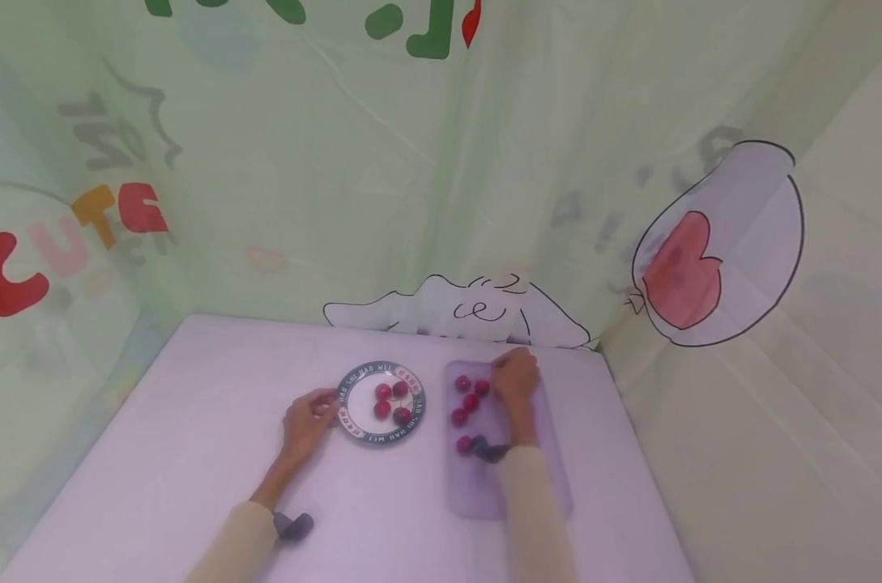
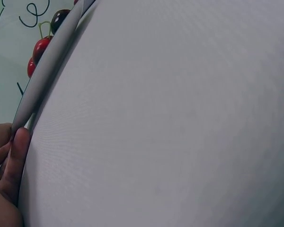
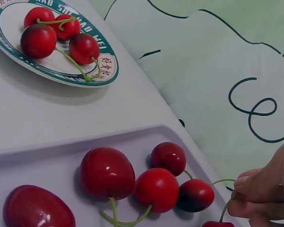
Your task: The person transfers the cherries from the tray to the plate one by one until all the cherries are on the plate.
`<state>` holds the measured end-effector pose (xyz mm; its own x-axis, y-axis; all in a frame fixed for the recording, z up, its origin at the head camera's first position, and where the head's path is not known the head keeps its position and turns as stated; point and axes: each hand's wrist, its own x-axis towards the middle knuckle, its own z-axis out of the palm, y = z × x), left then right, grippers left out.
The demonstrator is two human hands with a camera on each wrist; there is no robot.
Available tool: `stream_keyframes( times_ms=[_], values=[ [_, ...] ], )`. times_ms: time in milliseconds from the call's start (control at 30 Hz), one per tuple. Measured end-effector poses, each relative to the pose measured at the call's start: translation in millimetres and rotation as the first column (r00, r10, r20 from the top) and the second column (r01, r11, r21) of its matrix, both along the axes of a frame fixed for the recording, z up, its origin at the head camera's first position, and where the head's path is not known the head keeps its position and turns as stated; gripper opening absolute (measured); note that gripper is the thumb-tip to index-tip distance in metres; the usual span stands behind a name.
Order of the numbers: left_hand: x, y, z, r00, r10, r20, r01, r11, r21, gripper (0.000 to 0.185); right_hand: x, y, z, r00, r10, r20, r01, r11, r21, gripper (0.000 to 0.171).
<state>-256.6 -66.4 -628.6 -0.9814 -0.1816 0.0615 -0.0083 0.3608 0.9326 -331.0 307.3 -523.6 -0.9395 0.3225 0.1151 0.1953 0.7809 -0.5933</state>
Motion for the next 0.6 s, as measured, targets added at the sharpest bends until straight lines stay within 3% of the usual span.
stream_keyframes(
  times_ms=[167, 367, 500, 600],
  values=[
    [-1.6, 0.7, -1.7, 1.0, 0.003, -0.005, -0.003, 1.0, -0.01, 0.029, 3.8, 2.7, 3.4, 0.999, -0.021, -0.025, 0.02, 0.999, -0.047, 0.009],
    [-3.8, 0.7, -4.8, 1.0, 0.001, 0.011, -0.001, 1.0, -0.002, 0.03, 11.8, 2.3, 6.1, 0.994, -0.061, -0.09, 0.042, 0.978, -0.205, 0.01],
    [-2.2, -0.1, -3.7, 1.0, -0.004, 0.015, 0.004, 1.0, 0.005, 0.031, 12.1, 5.3, 2.0, 0.987, -0.116, -0.114, 0.073, 0.943, -0.325, 0.012],
    [-1.1, -0.6, -2.8, 1.0, -0.005, 0.0, 0.005, 1.0, 0.003, 0.03, 10.9, 8.4, -0.6, 0.981, -0.162, -0.103, 0.095, 0.877, -0.472, 0.013]
  ],
)
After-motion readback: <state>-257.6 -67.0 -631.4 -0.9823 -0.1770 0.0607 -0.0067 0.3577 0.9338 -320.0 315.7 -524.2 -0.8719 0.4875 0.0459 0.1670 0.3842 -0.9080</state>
